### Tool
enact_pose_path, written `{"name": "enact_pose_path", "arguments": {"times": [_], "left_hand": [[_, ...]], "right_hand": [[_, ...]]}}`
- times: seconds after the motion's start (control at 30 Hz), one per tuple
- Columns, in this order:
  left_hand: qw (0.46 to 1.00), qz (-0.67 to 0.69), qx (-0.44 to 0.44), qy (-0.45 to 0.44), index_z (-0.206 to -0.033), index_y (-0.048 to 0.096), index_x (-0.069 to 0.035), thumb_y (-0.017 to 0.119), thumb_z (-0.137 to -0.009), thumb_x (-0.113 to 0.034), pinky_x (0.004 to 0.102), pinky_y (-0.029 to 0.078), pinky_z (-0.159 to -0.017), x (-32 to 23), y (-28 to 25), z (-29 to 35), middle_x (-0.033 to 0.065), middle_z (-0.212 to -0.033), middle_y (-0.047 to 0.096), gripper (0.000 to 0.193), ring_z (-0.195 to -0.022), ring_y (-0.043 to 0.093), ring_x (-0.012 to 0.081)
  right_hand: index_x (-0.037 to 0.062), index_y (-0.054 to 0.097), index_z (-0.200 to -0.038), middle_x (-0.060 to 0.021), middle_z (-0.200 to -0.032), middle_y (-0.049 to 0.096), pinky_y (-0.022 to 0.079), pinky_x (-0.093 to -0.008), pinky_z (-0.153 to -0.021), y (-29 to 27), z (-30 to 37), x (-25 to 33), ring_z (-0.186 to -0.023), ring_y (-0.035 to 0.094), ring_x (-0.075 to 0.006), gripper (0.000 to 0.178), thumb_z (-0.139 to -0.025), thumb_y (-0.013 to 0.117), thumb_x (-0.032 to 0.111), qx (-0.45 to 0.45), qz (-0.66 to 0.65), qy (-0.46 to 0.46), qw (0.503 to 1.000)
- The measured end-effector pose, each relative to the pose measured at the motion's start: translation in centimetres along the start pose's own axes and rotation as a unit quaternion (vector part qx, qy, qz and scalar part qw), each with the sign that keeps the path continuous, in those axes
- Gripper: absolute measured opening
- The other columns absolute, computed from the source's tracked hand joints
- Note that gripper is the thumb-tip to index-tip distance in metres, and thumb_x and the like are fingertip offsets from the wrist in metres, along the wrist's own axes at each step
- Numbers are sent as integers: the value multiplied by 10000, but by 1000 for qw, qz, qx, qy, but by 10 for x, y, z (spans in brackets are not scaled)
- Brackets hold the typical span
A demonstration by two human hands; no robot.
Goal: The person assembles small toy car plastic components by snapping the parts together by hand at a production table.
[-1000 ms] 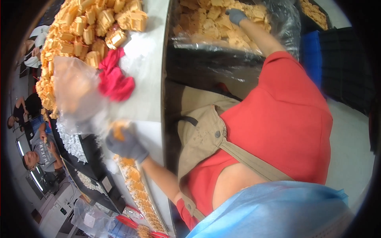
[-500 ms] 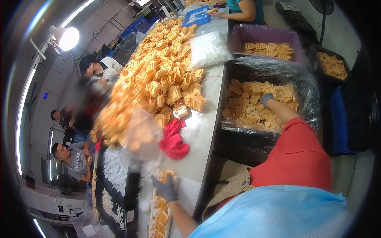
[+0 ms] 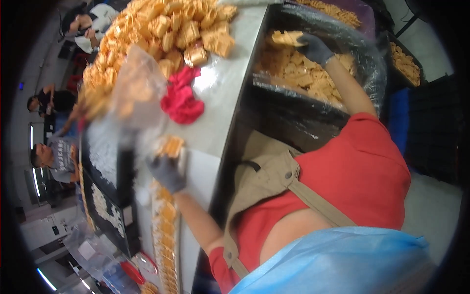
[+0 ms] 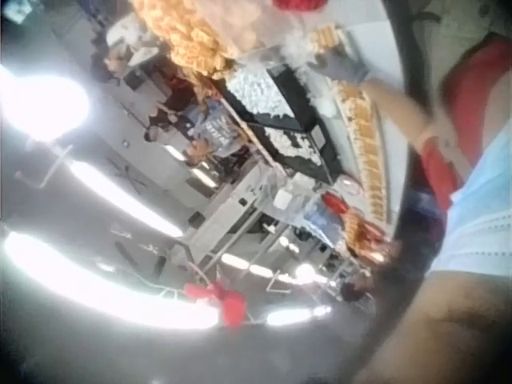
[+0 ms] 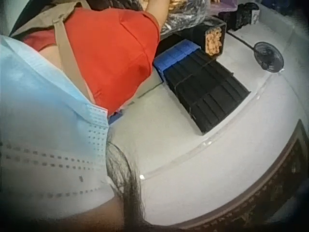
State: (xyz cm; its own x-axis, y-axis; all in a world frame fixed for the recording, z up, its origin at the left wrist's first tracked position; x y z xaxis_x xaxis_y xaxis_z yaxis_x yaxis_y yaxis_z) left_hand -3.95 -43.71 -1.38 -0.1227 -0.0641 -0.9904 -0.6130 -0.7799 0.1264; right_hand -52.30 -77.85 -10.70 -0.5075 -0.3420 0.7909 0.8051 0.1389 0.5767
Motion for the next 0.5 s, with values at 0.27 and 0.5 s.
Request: {"name": "enact_pose_path", "arguments": {"times": [0.27, 0.5], "left_hand": [[998, 10, 11, -56, -1377, 225, -29, 579, -734, 66, 334, 533, -699, 24, -6, -13, 147, -1066, 529, 740, -837, 577, 225], [994, 75, 4, -81, -1367, 159, 16, 611, -772, 16, 349, 552, -676, 24, -14, -16, 165, -1023, 555, 748, -819, 612, 237]], "right_hand": [[-17, 488, -1128, -109, -1062, 560, 505, -315, -865, 179, 31, -75, -982, 582, -208, 348, -814, 586, 95, 177, -16, 131, 975], [-31, 473, -1133, -146, -1100, 551, 499, -339, -897, 314, 56, -147, -1020, 572, -249, 326, -851, 563, 103, 225, 90, 56, 969]]}}
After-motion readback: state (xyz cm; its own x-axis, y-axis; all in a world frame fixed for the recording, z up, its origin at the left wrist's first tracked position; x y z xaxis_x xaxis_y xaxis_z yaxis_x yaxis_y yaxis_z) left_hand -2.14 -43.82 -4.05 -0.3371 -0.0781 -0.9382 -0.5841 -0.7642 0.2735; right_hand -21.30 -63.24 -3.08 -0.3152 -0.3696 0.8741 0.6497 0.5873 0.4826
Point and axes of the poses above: each hand's wrist, its own z-axis away from the middle knuckle, its own y-axis out of the palm, x = y × z, the point moved 4 cm from there along -z, towards the middle knuckle
